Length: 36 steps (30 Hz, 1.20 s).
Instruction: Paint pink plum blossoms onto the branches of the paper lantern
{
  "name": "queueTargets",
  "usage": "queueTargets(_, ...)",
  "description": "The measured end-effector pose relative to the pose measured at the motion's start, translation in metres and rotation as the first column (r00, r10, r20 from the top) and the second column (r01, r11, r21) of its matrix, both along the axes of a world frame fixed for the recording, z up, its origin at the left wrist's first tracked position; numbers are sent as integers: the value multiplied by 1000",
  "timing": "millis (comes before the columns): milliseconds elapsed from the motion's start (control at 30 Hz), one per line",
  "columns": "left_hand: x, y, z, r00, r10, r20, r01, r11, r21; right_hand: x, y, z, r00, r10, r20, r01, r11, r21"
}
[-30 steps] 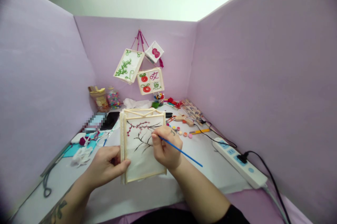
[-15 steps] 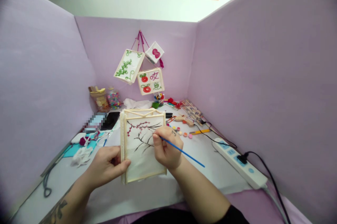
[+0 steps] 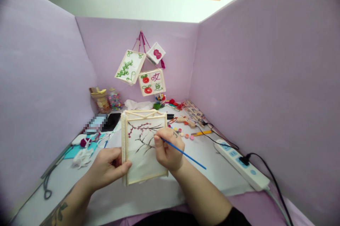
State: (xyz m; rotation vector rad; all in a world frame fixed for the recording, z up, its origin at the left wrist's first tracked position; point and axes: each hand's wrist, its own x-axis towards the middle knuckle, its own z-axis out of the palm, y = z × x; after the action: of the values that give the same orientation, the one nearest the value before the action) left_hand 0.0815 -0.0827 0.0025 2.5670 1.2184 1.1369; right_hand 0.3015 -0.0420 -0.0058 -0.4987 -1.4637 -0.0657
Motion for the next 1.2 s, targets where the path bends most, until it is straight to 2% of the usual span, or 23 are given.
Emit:
queueTargets(267, 1, 1, -1, 1000, -2, 7, 3, 1000, -6, 0, 1, -3, 1000, 13, -15, -13, 1000, -5)
queueTargets(533, 1, 2, -1, 1000, -3, 7, 3, 1000, -8, 0, 0, 1, 1000, -15, 12, 15, 1000, -1)
queueTargets(1200, 0, 1, -2, 1000, -7, -3, 7, 1000, -3, 0, 0, 1, 1000, -20, 6, 20, 1000, 2)
